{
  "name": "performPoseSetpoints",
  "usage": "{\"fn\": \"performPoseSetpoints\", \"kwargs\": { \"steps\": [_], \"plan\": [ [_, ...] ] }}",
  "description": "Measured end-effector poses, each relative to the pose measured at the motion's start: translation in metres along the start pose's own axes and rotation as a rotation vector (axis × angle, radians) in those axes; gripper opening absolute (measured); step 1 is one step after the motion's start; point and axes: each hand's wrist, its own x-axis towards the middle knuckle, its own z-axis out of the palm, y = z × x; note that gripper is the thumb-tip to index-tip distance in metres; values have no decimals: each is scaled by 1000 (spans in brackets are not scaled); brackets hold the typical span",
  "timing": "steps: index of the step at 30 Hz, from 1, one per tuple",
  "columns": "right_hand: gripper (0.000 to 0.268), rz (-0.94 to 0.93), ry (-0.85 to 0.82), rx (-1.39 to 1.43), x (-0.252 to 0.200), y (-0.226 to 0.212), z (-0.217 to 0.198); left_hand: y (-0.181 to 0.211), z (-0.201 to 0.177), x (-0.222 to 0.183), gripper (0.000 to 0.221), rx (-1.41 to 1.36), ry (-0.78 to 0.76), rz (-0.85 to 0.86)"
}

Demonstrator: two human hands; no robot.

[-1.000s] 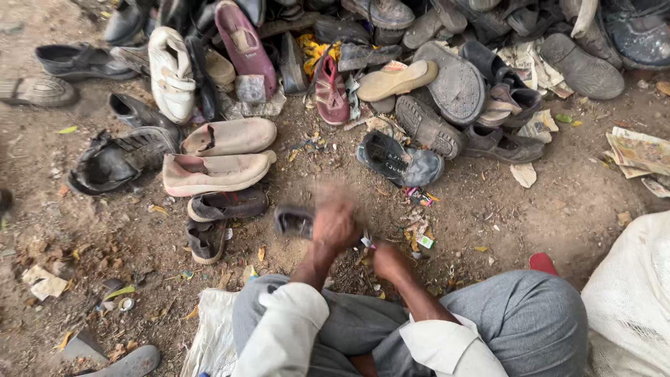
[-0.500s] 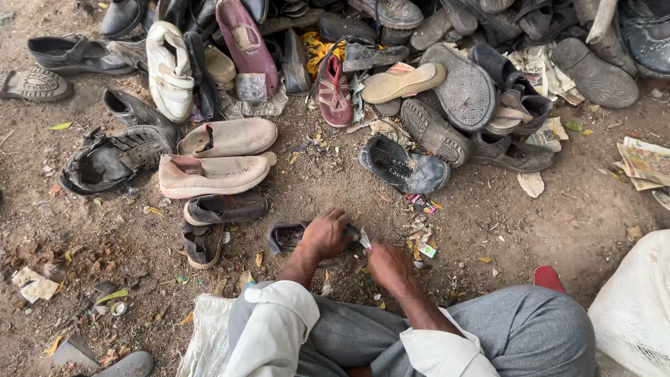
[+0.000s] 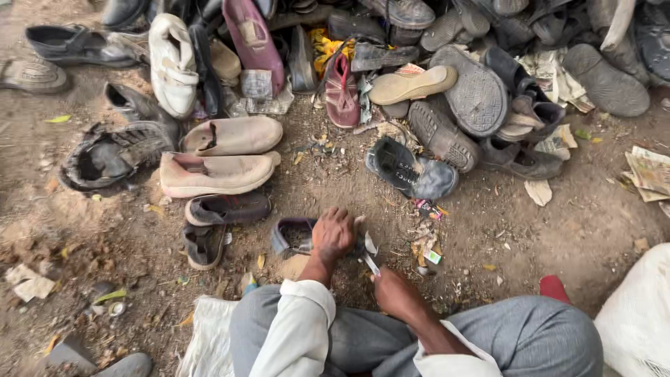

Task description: The person uses a small tool to scrape and apply adhesive to the soles and inner parts of different shoes from a pile on the ground.

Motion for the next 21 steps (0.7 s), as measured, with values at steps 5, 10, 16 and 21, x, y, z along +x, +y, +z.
{"fn": "performPoseSetpoints", "kwargs": {
  "steps": [5,10,16,21],
  "plan": [
    [35,52,-3,185,40,7,29,1,3,-3,33,49,-22,-4],
    [34,-77,41,201,9,0,50,2,8,-16,35,33,-26,-22],
    [35,188,-169,406,-5,-37,30,-4,21,-5,40,56,-21,-76],
    [33,-62,20,242,2,-29,54,-4,22,-15,39,93,-7,-61]
  ]
}}
